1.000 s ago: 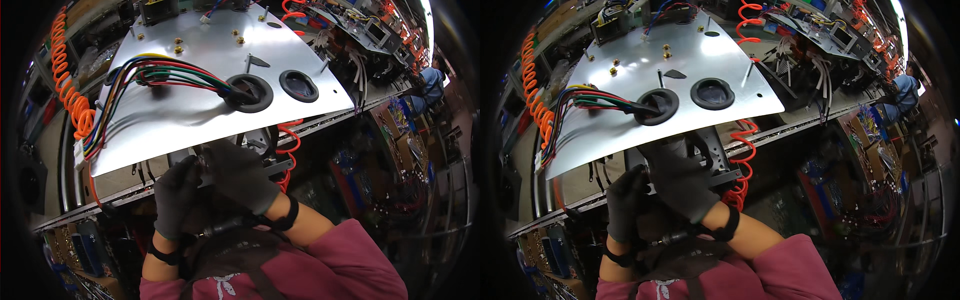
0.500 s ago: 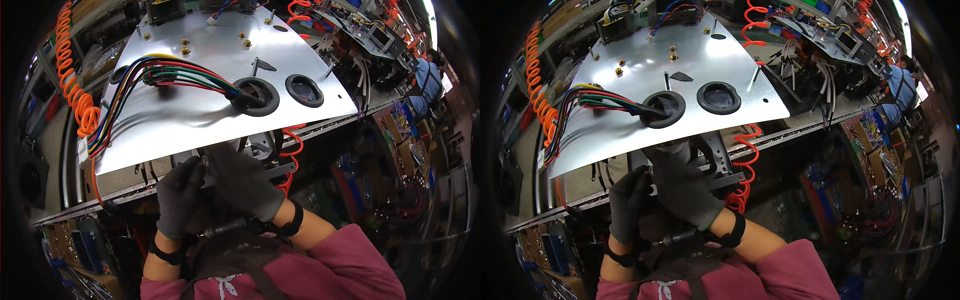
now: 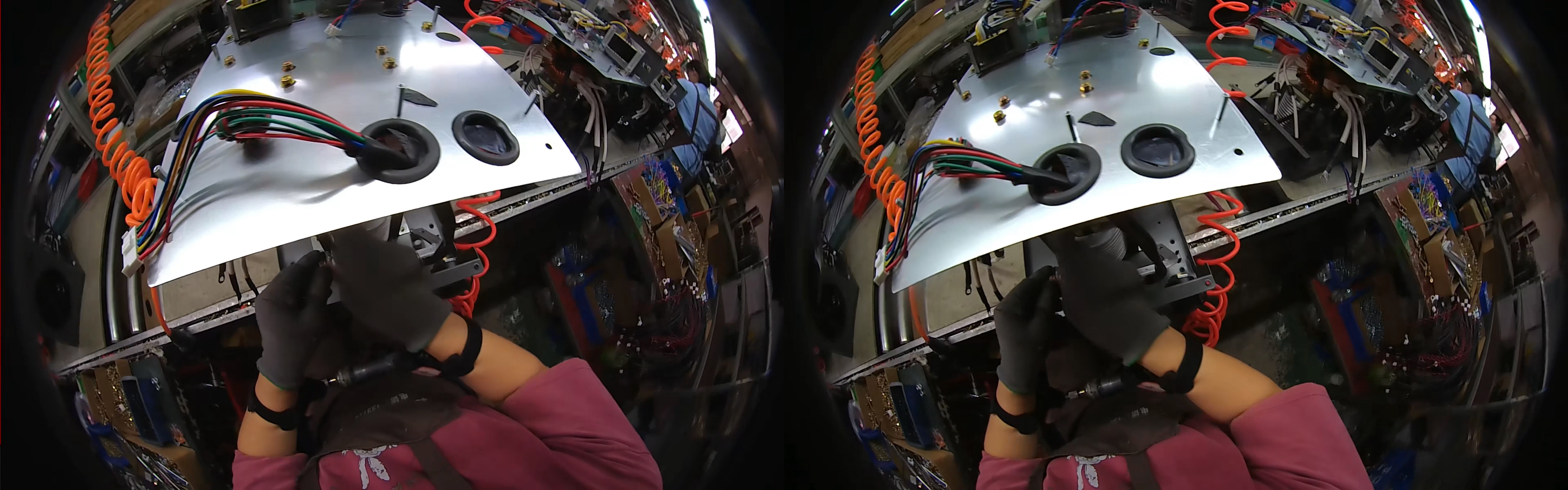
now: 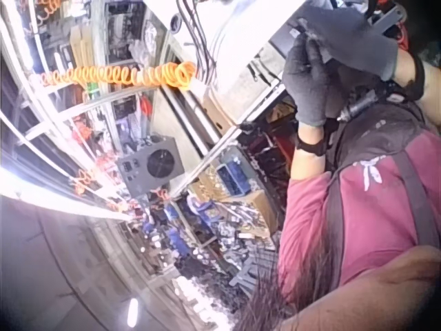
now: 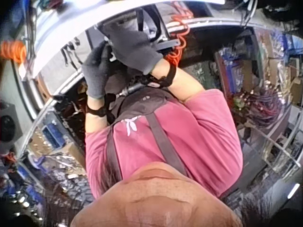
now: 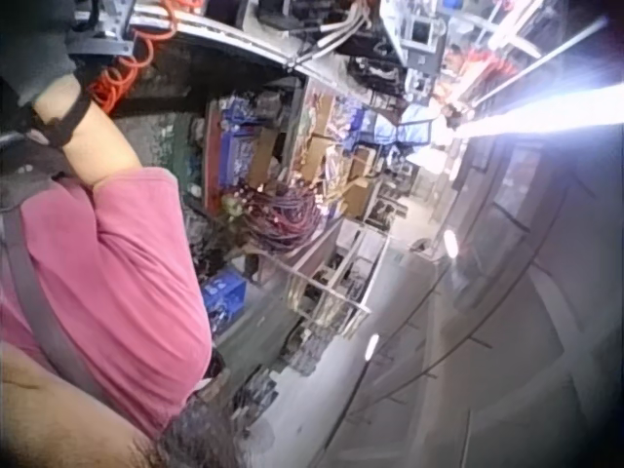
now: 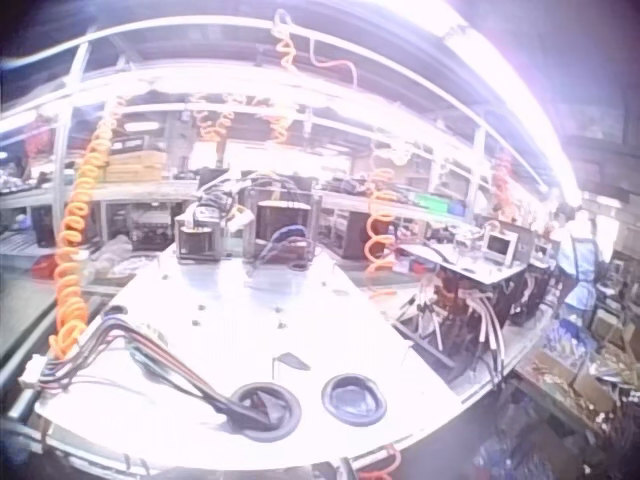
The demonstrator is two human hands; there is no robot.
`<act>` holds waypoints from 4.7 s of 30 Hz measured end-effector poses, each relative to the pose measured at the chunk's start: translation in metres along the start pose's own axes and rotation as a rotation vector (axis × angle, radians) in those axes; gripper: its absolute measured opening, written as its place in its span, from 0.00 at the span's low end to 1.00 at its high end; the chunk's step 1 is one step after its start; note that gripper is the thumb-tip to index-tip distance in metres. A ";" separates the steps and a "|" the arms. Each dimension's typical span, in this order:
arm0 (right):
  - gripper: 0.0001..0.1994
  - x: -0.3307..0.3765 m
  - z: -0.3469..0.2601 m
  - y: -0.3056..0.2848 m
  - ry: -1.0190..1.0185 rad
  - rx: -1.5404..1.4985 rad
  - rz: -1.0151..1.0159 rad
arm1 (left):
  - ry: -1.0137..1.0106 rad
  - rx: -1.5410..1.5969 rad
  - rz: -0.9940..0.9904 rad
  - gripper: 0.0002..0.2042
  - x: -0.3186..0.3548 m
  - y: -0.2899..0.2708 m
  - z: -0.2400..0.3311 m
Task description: Wiring and assembling components into a power inverter chassis on an assembly line.
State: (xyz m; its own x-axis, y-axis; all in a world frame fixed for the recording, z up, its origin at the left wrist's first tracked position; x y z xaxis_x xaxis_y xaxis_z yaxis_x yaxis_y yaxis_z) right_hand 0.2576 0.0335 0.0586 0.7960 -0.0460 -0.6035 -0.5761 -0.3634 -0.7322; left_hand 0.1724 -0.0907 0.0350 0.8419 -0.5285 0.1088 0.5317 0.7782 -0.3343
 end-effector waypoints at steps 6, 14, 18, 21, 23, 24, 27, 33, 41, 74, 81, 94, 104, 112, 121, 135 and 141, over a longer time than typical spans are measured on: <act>0.13 0.033 0.007 -0.053 -0.170 0.148 0.076 | 0.430 -0.492 0.282 0.22 0.025 -0.005 0.007; 0.24 0.097 0.075 -0.080 -0.011 0.230 -0.170 | 0.520 -0.560 0.199 0.14 0.016 -0.015 -0.021; 0.12 0.089 0.087 -0.059 -0.083 0.247 -0.167 | 0.450 -0.435 0.149 0.12 0.012 -0.021 -0.024; 0.07 0.084 0.081 -0.054 -0.170 0.270 -0.079 | 0.500 -0.469 0.198 0.10 0.014 -0.028 -0.021; 0.07 0.081 0.076 -0.053 -0.124 0.248 -0.103 | 0.512 -0.447 0.242 0.10 0.015 -0.037 -0.020; 0.08 0.078 0.072 -0.050 -0.171 0.260 -0.048 | 0.516 -0.438 0.259 0.10 0.016 -0.042 -0.021; 0.09 0.068 0.057 -0.040 -0.184 0.151 -0.136 | 0.371 -0.517 0.334 0.10 0.014 -0.064 -0.026; 0.11 0.042 0.024 -0.014 -0.238 0.024 -0.126 | 0.272 -0.560 0.394 0.10 0.016 -0.092 -0.037; 0.16 0.030 0.004 0.029 -0.350 -0.039 -0.138 | 0.135 -0.384 0.268 0.12 0.030 -0.121 -0.027; 0.16 0.014 0.056 0.017 0.376 -1.287 -0.466 | -0.439 0.445 -0.229 0.12 -0.012 -0.131 -0.033; 0.14 0.023 0.054 0.018 0.159 -1.062 -0.412 | 0.010 -0.358 0.099 0.13 -0.014 -0.131 -0.027; 0.20 0.010 0.046 0.007 -0.033 -0.708 -0.552 | -0.062 -0.539 0.587 0.31 0.005 -0.119 -0.056; 0.14 0.013 0.053 0.022 -0.177 -0.729 -0.505 | -0.078 -0.611 0.651 0.25 0.003 -0.114 -0.059; 0.16 0.008 0.049 0.021 -0.178 -0.758 -0.528 | -0.103 -0.723 0.677 0.21 -0.002 -0.117 -0.063; 0.17 0.021 0.053 0.029 0.079 -1.151 -0.505 | -0.048 -0.694 0.784 0.20 -0.003 -0.122 -0.084; 0.13 0.052 0.063 0.003 -0.097 -0.463 -0.178 | -0.306 -0.195 0.509 0.16 -0.008 -0.127 -0.080; 0.15 0.154 0.169 -0.140 0.254 -0.258 0.236 | -0.243 -0.231 0.497 0.16 -0.008 -0.098 -0.079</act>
State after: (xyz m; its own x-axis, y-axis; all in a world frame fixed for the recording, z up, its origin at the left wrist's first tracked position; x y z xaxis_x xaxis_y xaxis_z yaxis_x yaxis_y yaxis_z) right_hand 0.4293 0.2344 0.0148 0.6868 -0.3714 -0.6248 -0.7084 -0.5345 -0.4610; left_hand 0.1063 -0.1889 -0.0069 0.9960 -0.0061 0.0894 0.0581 0.8037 -0.5922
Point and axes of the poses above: each hand's wrist, its own x-axis away from the middle knuckle, its own y-axis out of the palm, z = x × y, the point moved 2 cm from there along -x, towards the middle knuckle, and after that the axes turned 15 degrees about -y, right-handed, at the moved point
